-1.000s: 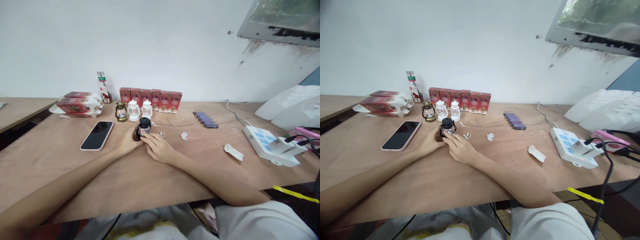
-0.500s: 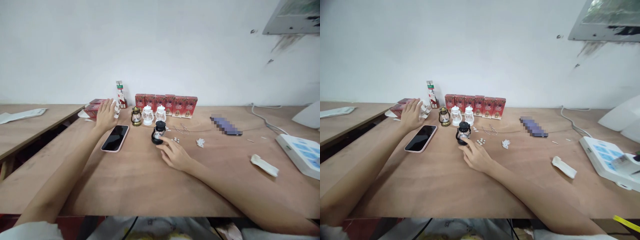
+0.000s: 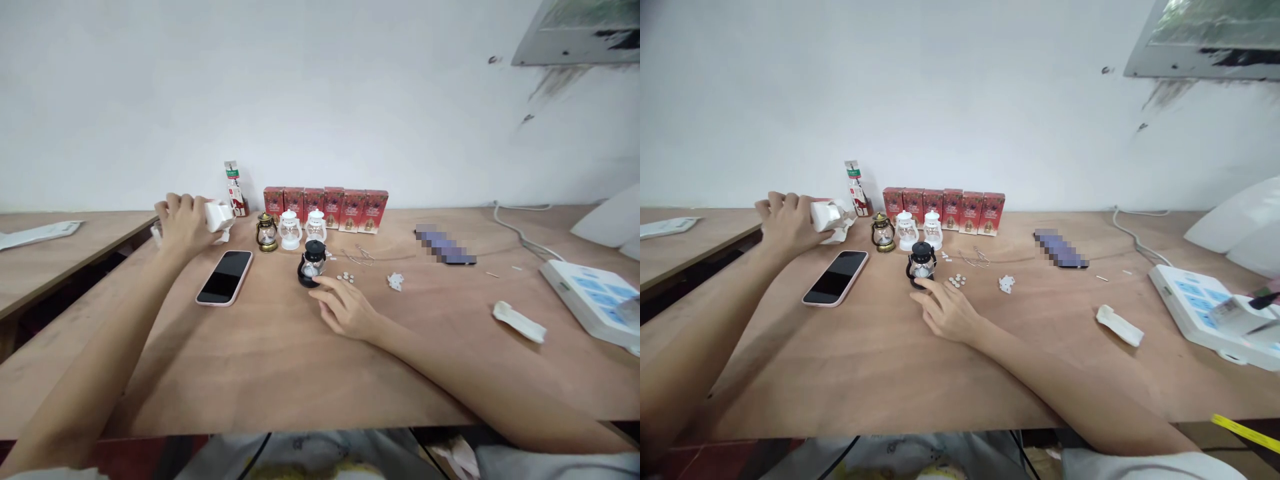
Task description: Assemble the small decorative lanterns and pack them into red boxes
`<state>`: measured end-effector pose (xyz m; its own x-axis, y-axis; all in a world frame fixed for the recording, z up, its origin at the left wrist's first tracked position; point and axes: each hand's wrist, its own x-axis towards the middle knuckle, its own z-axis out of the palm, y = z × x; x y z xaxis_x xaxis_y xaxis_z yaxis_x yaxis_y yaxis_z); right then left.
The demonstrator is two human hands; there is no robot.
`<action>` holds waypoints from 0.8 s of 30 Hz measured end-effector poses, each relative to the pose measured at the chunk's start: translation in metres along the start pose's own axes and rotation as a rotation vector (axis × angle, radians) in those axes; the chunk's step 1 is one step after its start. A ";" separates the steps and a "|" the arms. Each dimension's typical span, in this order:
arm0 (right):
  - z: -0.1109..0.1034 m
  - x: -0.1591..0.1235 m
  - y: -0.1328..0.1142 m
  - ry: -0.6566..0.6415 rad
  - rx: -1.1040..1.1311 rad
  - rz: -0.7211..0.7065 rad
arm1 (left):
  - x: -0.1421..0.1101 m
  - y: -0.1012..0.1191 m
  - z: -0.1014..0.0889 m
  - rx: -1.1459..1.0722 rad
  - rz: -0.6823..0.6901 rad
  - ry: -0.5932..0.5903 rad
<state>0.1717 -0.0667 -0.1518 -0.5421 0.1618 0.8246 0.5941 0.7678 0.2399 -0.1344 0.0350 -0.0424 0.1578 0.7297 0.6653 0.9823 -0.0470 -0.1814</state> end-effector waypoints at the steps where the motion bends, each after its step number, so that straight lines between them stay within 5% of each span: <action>1: 0.000 0.000 0.000 0.007 0.001 0.010 | -0.010 0.012 -0.002 -0.039 0.011 0.083; 4: -0.001 0.001 -0.004 -0.004 0.037 0.064 | -0.053 0.051 0.000 -0.193 0.223 0.347; 8: -0.005 0.004 -0.017 -0.033 0.142 0.132 | -0.097 0.087 0.006 -0.214 0.513 0.551; 17: -0.004 0.008 -0.026 0.042 0.276 0.256 | -0.114 0.113 -0.015 -0.366 0.677 0.404; 21: -0.003 0.006 -0.022 0.039 0.183 0.131 | -0.100 0.104 -0.027 -0.400 0.644 0.388; 24: -0.005 0.005 -0.017 0.053 0.007 -0.054 | -0.085 0.089 -0.030 -0.432 0.720 0.193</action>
<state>0.1619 -0.0823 -0.1495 -0.5414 0.0870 0.8363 0.5601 0.7791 0.2816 -0.0572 -0.0517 -0.0934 0.7333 0.2954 0.6124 0.5821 -0.7382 -0.3409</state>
